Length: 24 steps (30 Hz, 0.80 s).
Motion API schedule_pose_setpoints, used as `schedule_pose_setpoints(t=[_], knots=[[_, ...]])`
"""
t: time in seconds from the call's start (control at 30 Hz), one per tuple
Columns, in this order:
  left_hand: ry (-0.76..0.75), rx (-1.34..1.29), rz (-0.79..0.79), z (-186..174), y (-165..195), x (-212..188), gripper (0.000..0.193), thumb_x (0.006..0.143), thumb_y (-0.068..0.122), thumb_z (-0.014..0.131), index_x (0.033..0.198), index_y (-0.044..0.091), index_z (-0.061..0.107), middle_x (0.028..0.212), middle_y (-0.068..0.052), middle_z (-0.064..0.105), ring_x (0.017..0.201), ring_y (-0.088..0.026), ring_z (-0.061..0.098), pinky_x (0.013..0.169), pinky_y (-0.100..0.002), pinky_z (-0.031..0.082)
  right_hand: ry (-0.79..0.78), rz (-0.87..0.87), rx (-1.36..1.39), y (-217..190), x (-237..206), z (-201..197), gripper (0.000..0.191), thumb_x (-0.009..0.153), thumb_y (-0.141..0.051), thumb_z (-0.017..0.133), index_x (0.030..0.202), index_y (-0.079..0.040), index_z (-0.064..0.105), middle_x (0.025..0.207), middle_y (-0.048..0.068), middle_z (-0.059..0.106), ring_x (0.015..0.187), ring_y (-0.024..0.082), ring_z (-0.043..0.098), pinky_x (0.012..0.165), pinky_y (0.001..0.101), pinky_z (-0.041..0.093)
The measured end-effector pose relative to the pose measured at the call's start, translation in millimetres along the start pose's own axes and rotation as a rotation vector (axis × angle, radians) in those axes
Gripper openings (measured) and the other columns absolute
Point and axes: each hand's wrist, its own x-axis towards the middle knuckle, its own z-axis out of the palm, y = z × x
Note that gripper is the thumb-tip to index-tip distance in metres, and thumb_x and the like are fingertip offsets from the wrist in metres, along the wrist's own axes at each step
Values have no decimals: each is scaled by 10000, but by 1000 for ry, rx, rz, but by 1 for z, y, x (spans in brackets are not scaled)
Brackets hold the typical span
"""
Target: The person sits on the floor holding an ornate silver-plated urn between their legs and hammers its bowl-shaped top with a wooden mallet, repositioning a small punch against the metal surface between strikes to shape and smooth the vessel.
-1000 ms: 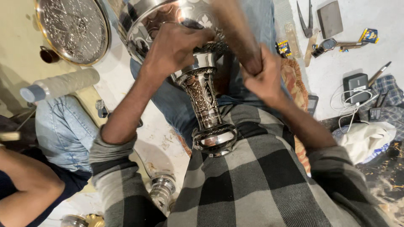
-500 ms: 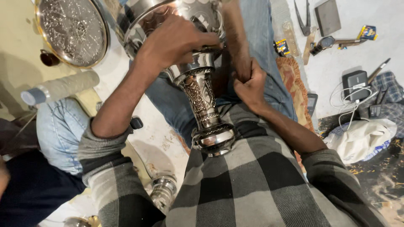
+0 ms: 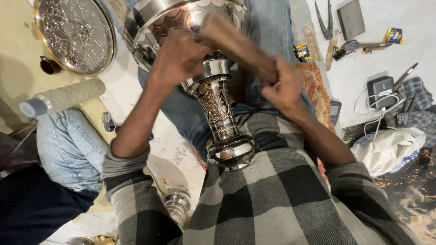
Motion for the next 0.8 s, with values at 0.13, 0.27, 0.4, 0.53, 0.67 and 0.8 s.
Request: schedule_pose_setpoints(t=[0.13, 0.27, 0.4, 0.53, 0.67, 0.8], knots=[[210, 9, -63, 13, 10, -10, 493, 720, -85, 671, 1179, 86, 728, 707, -56, 678, 555, -190, 605, 471, -377, 470, 41, -46, 187, -26, 30, -28, 292, 852, -14, 749, 1100, 12, 597, 842, 159, 633, 764, 284, 624, 712, 398, 511], [404, 80, -141, 32, 23, -19, 473, 731, -120, 647, 1162, 56, 732, 788, -80, 730, 559, -201, 621, 465, -387, 486, -187, 0, 1, -38, 50, -58, 249, 816, -110, 693, 931, -2, 500, 694, 180, 514, 631, 364, 547, 601, 455, 422], [523, 31, -211, 47, 29, -30, 288, 669, -58, 630, 942, 33, 653, 769, -155, 668, 676, -320, 670, 575, -441, 564, -311, -252, -202, -41, 63, -62, 314, 765, -147, 681, 992, -13, 510, 790, 160, 557, 652, 353, 517, 609, 495, 399], [625, 36, -306, 68, 35, -36, 275, 682, -95, 601, 940, -30, 675, 745, -153, 660, 661, -291, 685, 562, -435, 569, -318, -241, -211, -48, 79, -57, 284, 756, -121, 670, 935, -10, 481, 709, 154, 521, 548, 336, 493, 544, 481, 374], [751, 93, -271, 86, 32, -38, 341, 673, -99, 563, 981, -44, 697, 764, -138, 687, 650, -254, 690, 561, -410, 578, -295, -329, -187, -60, 87, -68, 302, 754, -116, 664, 975, -10, 488, 754, 167, 531, 607, 368, 518, 597, 473, 417], [767, 43, -456, 92, 25, -39, 206, 677, -137, 575, 817, -35, 686, 628, -102, 669, 479, -191, 628, 445, -389, 480, -382, -294, -368, -63, 86, -73, 318, 738, -124, 691, 947, -12, 481, 758, 169, 562, 625, 380, 554, 590, 481, 413]])
